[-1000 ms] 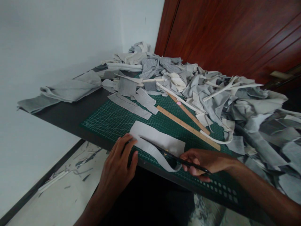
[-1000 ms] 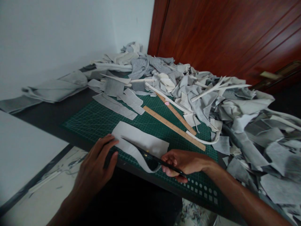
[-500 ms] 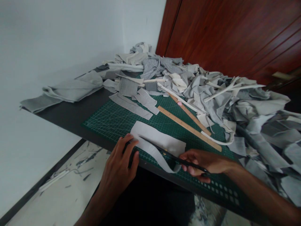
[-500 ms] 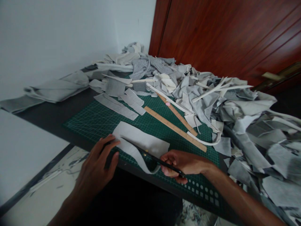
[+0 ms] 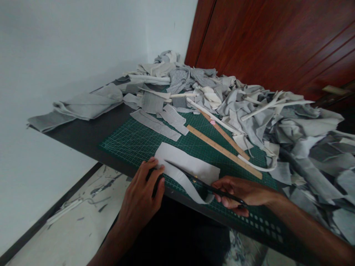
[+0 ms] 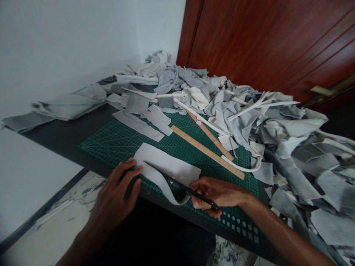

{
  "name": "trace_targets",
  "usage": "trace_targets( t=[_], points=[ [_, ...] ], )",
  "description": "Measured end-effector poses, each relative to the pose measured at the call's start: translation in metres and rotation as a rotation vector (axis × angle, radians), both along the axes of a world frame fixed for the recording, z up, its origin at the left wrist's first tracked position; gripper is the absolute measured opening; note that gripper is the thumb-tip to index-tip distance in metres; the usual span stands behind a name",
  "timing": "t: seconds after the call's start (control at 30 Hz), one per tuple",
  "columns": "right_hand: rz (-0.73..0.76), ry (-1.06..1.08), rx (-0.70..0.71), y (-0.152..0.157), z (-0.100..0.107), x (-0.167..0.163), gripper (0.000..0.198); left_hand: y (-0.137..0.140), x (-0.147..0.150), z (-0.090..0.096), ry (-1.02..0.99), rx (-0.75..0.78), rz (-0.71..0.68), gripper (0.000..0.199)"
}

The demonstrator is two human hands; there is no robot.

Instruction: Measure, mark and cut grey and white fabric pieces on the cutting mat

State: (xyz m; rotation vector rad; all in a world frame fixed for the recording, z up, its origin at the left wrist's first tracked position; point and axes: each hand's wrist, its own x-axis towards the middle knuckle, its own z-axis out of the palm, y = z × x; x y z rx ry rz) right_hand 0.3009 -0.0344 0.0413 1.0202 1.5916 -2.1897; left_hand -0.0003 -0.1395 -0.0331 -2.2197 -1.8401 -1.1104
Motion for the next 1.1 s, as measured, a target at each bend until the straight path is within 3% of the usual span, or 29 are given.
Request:
trace_targets(
  t=[0.3, 0.57, 1.1],
  points=[
    [0.007, -0.010, 0.004, -0.0003, -0.0003, 0.0006, 0.057, -0.0009, -0.0019, 0.0019, 0.037, -0.017, -0.001, 0.026],
    [-0.022, -0.050, -0.073, -0.0020, -0.0058, -0.0003, 0.054, 0.0013, 0.0005, 0.0047, 0.035, -0.023, -0.018, 0.028],
    [0.017, -0.072, -0.047, 0.0038, 0.0030, -0.0079, 0.055, 0.0012, -0.0001, 0.0045, -0.042, -0.064, -0.040, 0.029]
  ],
)
